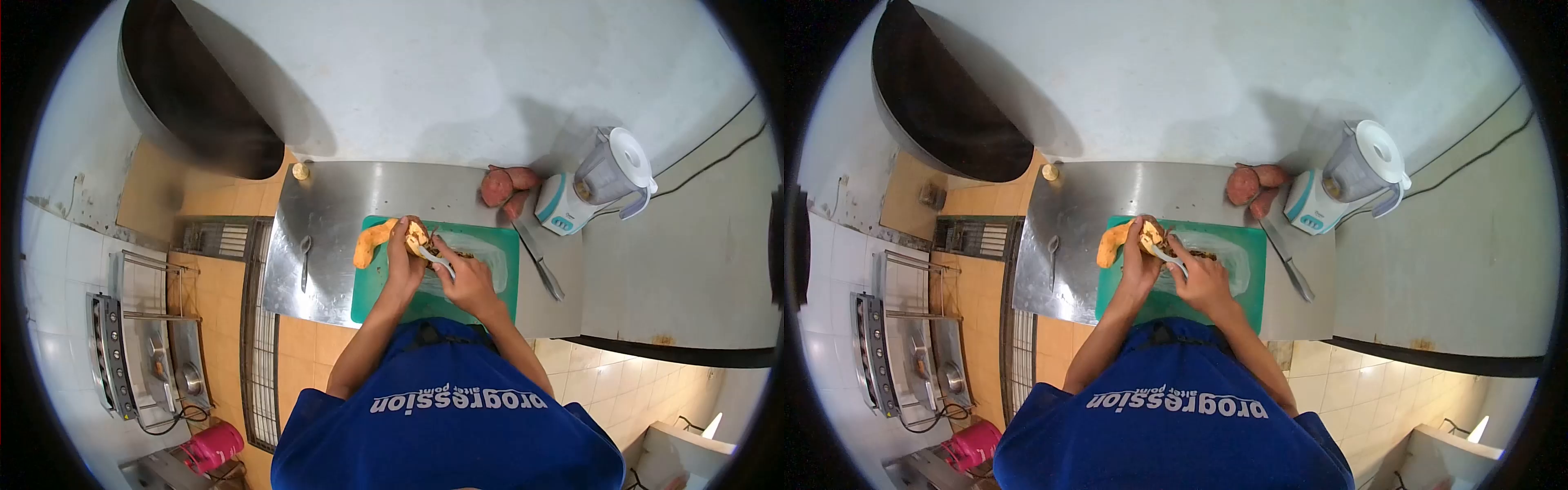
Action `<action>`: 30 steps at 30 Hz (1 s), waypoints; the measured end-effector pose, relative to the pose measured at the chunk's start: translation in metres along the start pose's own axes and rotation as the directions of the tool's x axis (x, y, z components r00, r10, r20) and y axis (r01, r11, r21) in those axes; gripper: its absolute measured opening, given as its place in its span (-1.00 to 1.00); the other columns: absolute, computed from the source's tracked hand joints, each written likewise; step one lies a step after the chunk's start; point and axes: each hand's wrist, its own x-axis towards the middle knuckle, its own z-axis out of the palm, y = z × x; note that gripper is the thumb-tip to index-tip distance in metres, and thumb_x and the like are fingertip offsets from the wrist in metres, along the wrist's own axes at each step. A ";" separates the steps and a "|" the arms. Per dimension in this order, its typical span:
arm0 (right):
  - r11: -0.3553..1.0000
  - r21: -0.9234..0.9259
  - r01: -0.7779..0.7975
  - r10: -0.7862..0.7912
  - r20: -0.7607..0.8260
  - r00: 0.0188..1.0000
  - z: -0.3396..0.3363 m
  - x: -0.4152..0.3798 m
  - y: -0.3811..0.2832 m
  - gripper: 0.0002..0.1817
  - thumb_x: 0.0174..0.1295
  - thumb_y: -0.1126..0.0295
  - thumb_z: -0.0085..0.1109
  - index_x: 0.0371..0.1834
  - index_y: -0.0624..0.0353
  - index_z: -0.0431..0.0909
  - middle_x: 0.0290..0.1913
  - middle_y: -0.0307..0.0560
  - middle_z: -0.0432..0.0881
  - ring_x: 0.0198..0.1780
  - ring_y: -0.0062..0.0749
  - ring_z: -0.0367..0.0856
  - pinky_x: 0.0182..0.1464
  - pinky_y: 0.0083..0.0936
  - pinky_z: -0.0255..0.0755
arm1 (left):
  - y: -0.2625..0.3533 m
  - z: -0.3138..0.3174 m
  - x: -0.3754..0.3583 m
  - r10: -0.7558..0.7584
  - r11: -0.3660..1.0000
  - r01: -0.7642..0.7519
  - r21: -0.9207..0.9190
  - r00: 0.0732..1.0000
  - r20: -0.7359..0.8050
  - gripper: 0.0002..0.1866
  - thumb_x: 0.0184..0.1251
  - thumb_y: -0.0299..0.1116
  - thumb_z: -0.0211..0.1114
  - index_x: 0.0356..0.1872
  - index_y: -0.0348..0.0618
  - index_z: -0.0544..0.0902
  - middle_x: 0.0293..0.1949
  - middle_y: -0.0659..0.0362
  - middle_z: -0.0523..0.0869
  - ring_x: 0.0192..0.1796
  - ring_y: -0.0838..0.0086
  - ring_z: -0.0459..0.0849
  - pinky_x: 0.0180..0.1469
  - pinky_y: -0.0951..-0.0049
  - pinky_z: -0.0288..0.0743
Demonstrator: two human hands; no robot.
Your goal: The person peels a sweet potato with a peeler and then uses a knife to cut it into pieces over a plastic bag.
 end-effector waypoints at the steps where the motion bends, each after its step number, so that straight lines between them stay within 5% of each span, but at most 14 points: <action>1: 1.000 0.002 -0.011 0.011 0.011 1.000 0.002 -0.001 -0.001 -0.39 0.45 0.11 0.13 0.57 -0.12 0.40 0.01 0.30 0.75 -0.04 0.30 0.72 0.06 0.05 0.58 | 0.002 0.000 -0.001 0.024 1.000 -0.024 -0.001 1.000 0.001 -0.73 0.62 -0.11 0.17 -0.11 -0.10 0.58 -0.25 0.21 0.63 -0.20 0.45 0.63 -0.11 0.36 0.56; 6: 0.998 -0.011 0.055 -0.056 -0.086 0.995 0.010 -0.007 0.007 -0.42 0.46 0.11 0.13 0.55 -0.17 0.43 -0.13 0.23 0.78 -0.14 0.31 0.71 0.00 0.04 0.58 | -0.002 -0.015 0.007 0.029 0.999 -0.027 -0.043 0.999 0.041 -0.73 0.62 -0.08 0.18 -0.10 -0.07 0.59 -0.25 0.24 0.63 -0.16 0.47 0.62 -0.04 0.32 0.54; 8: 0.988 -0.140 -0.069 0.088 0.130 0.988 0.004 -0.015 0.004 -0.43 0.43 0.09 0.16 0.52 -0.28 0.46 -0.26 0.25 0.76 -0.15 0.30 0.73 -0.02 0.08 0.59 | 0.007 -0.023 0.019 0.050 0.982 -0.051 -0.183 0.999 -0.011 -0.74 0.61 -0.06 0.20 -0.09 -0.02 0.59 -0.23 0.28 0.64 -0.09 0.48 0.62 0.09 0.26 0.51; 11: 0.980 -0.125 -0.153 0.167 0.106 0.980 0.018 -0.028 0.036 -0.45 0.43 0.09 0.16 0.51 -0.33 0.48 -0.30 0.23 0.76 -0.18 0.27 0.73 -0.04 0.04 0.59 | 0.038 0.002 0.021 0.160 0.975 -0.179 -0.131 0.977 -0.144 -0.74 0.60 -0.02 0.22 -0.09 0.02 0.60 -0.22 0.32 0.65 -0.06 0.51 0.60 0.17 0.25 0.47; 15: 0.980 -0.053 -0.191 0.191 -0.004 0.982 0.000 -0.020 0.026 -0.45 0.44 0.09 0.17 0.50 -0.31 0.49 -0.31 0.20 0.76 -0.22 0.23 0.73 -0.07 0.00 0.58 | 0.030 -0.017 0.017 0.197 0.980 -0.195 -0.031 0.979 0.053 -0.73 0.64 -0.04 0.18 -0.11 -0.01 0.60 -0.23 0.31 0.63 -0.11 0.54 0.59 0.10 0.31 0.48; 16: 0.988 -0.001 -0.157 0.157 -0.019 0.987 -0.001 -0.018 0.022 -0.45 0.44 0.09 0.16 0.51 -0.27 0.49 -0.30 0.19 0.76 -0.23 0.22 0.73 -0.08 0.00 0.57 | 0.023 -0.013 0.011 0.155 0.987 -0.157 -0.039 0.987 -0.043 -0.74 0.66 -0.08 0.15 -0.12 -0.04 0.59 -0.23 0.29 0.63 -0.15 0.54 0.59 0.03 0.35 0.50; 19: 0.994 0.035 -0.108 0.109 -0.019 0.994 -0.014 -0.010 -0.001 -0.43 0.44 0.09 0.16 0.52 -0.21 0.48 -0.27 0.18 0.78 -0.23 0.21 0.73 -0.07 -0.01 0.57 | 0.002 -0.028 0.012 0.012 0.999 -0.009 -0.046 0.999 0.053 -0.76 0.70 -0.10 0.09 -0.11 -0.01 0.57 -0.23 0.34 0.61 -0.11 0.51 0.58 0.17 0.26 0.45; 24: 0.999 0.047 -0.008 0.011 -0.058 0.998 0.003 0.001 0.007 -0.42 0.44 0.09 0.16 0.52 -0.13 0.48 -0.21 0.17 0.79 -0.18 0.23 0.74 -0.02 -0.01 0.59 | -0.012 -0.015 0.004 -0.015 1.000 0.015 0.004 1.000 -0.024 -0.77 0.65 -0.14 0.20 -0.04 -0.09 0.57 -0.19 0.26 0.64 -0.10 0.50 0.64 -0.02 0.40 0.56; 26: 0.997 -0.004 0.073 -0.073 -0.137 0.988 0.015 0.003 0.016 -0.44 0.44 0.14 0.17 0.51 -0.19 0.49 -0.42 0.22 0.68 -0.34 0.20 0.67 -0.13 -0.04 0.56 | -0.010 -0.026 0.009 -0.015 1.000 0.016 -0.014 0.999 0.046 -0.76 0.64 -0.13 0.22 -0.03 -0.08 0.57 -0.16 0.26 0.64 -0.08 0.50 0.65 0.01 0.39 0.56; 28: 0.999 -0.041 0.010 -0.011 -0.031 0.999 0.012 -0.004 0.012 -0.45 0.44 0.11 0.17 0.50 -0.20 0.51 -0.30 0.22 0.73 -0.25 0.23 0.71 -0.07 0.02 0.58 | -0.003 -0.025 0.012 -0.006 0.999 0.009 -0.031 0.993 0.115 -0.76 0.63 -0.12 0.24 -0.03 -0.06 0.56 -0.14 0.26 0.65 -0.06 0.50 0.65 0.04 0.38 0.57; 30: 0.995 -0.085 -0.051 0.058 0.071 0.996 0.017 -0.013 0.016 -0.47 0.44 0.08 0.16 0.48 -0.21 0.53 -0.19 0.23 0.78 -0.17 0.26 0.74 -0.01 0.07 0.60 | 0.006 -0.018 0.019 0.072 0.982 -0.086 -0.170 0.994 -0.083 -0.75 0.62 -0.09 0.25 -0.04 -0.04 0.57 -0.14 0.28 0.65 -0.04 0.51 0.64 0.09 0.36 0.57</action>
